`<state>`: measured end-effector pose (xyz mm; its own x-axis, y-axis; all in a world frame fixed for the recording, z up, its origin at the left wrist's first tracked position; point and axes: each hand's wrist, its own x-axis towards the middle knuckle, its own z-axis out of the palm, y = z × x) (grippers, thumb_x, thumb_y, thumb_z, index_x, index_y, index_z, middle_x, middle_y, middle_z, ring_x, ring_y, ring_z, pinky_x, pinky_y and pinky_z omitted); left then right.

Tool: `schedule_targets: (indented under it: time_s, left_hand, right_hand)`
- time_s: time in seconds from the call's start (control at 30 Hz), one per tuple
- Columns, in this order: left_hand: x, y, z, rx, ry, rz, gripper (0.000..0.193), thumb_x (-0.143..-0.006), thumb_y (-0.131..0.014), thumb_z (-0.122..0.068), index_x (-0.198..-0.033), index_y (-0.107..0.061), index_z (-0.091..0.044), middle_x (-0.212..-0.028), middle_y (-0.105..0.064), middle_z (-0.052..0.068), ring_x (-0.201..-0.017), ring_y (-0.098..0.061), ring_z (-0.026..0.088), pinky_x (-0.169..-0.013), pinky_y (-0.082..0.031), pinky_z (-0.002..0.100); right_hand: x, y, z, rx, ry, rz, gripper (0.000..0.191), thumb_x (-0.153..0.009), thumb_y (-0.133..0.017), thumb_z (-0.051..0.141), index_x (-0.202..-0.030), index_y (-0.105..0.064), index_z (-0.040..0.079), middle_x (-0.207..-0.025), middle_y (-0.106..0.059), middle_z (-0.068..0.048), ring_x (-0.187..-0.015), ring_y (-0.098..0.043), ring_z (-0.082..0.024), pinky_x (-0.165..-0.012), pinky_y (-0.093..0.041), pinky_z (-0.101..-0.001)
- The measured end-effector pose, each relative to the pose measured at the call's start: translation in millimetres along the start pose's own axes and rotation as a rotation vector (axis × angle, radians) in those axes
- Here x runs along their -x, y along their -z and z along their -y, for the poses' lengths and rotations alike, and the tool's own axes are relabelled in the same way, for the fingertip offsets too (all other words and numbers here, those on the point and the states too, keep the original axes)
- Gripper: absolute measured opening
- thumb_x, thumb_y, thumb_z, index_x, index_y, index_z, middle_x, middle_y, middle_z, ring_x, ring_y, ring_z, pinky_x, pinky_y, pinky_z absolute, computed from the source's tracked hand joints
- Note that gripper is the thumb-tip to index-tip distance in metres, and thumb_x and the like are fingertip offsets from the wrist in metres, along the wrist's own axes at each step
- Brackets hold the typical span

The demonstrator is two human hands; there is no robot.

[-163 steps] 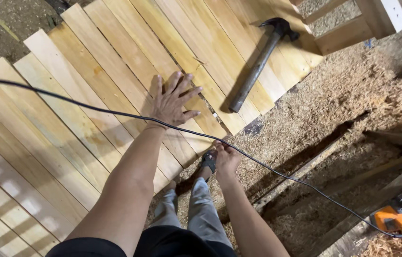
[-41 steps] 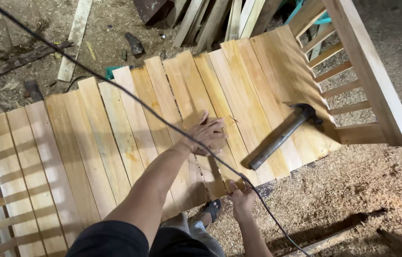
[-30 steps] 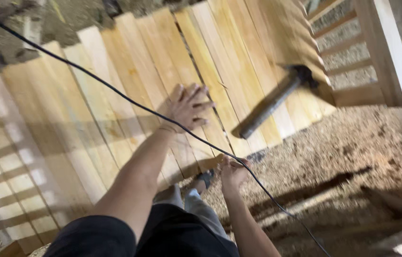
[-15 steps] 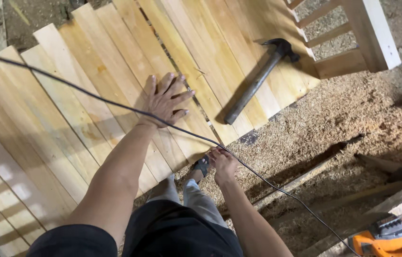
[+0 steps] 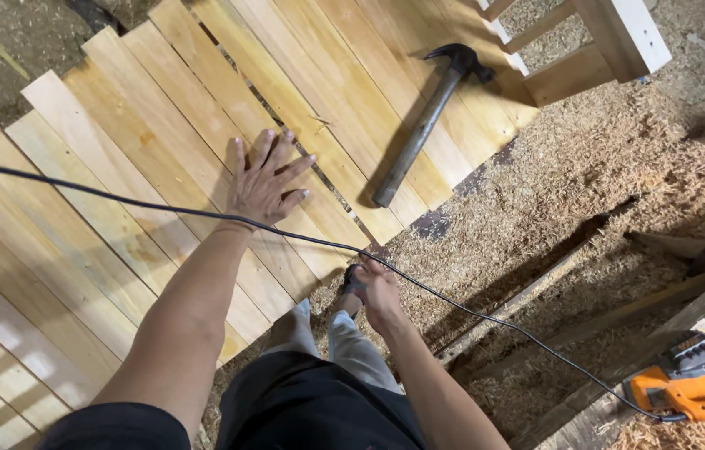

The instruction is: The person assembles a wooden bench by placing slats onto the frame, aligning them, and securing them with a hammer and nails. The person also uses a nail gun to fasten the slats and adjusts the position of the bench during the process.

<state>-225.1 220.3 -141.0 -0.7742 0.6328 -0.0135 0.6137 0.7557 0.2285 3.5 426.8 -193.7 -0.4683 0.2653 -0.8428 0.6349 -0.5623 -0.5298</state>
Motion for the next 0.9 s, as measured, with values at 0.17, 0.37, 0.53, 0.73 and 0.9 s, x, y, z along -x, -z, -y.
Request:
schedule_targets:
  time_s: [0.17, 0.37, 0.53, 0.73, 0.9]
  left_hand:
    - [-3.2, -3.3, -4.9, -0.013, 0.019, 0.042, 0.071, -0.087, -0.060, -0.052, -0.155, -0.043, -0.040, -0.170, -0.019, 0.007, -0.156, -0.012, 0.034, -0.115, -0.001, 0.077]
    - [-23.2, -46.3, -20.3, 0.076, 0.081, -0.094, 0.057, -0.101, -0.050, -0.046, -0.156, -0.045, -0.034, -0.172, -0.022, 0.007, -0.159, -0.015, 0.034, -0.124, -0.006, 0.069]
    - [-34.7, -51.7, -33.6, -0.031, 0.255, -0.094, 0.058, -0.099, -0.040, -0.052, -0.153, -0.039, -0.033, -0.169, -0.018, 0.010, -0.156, -0.008, 0.035, -0.114, -0.001, 0.076]
    - [-34.7, -32.4, -41.9, 0.086, 0.331, 0.009, 0.066, -0.096, -0.048, -0.052, -0.156, -0.038, -0.026, -0.169, -0.018, 0.009, -0.156, -0.008, 0.035, -0.116, 0.001, 0.075]
    - [-58.2, -39.3, -74.8, 0.316, 0.076, -0.270, 0.061, -0.101, -0.058, -0.054, -0.151, -0.048, -0.021, -0.156, -0.044, 0.011, -0.144, -0.045, 0.035, -0.118, -0.035, 0.058]
  right_hand:
    - [-4.6, 1.6, 18.3, -0.147, 0.169, -0.220, 0.034, -0.100, -0.066, 0.022, -0.130, -0.063, 0.007, -0.093, -0.070, -0.013, -0.068, -0.056, -0.016, -0.057, -0.042, -0.0340]
    - [-33.5, 5.0, 40.9, -0.260, 0.127, -0.264, 0.025, -0.094, -0.066, 0.013, -0.118, -0.064, 0.007, -0.091, -0.070, -0.009, -0.073, -0.064, -0.017, -0.061, -0.052, -0.0343]
    - [-47.7, -2.9, 34.8, -0.110, 0.154, -0.226, 0.019, -0.095, -0.069, 0.008, -0.114, -0.067, 0.005, -0.092, -0.071, -0.009, -0.077, -0.063, -0.019, -0.061, -0.047, -0.0324]
    - [-46.2, -0.2, 28.3, -0.047, 0.128, -0.151, 0.025, -0.093, -0.068, 0.004, -0.118, -0.069, -0.003, -0.096, -0.072, -0.011, -0.083, -0.068, -0.020, -0.065, -0.052, -0.0339]
    - [-43.9, 10.2, 29.4, -0.090, 0.134, -0.040, 0.047, -0.094, -0.057, 0.002, -0.139, -0.059, 0.011, -0.112, -0.069, -0.009, -0.092, -0.066, -0.021, -0.075, -0.054, -0.0408]
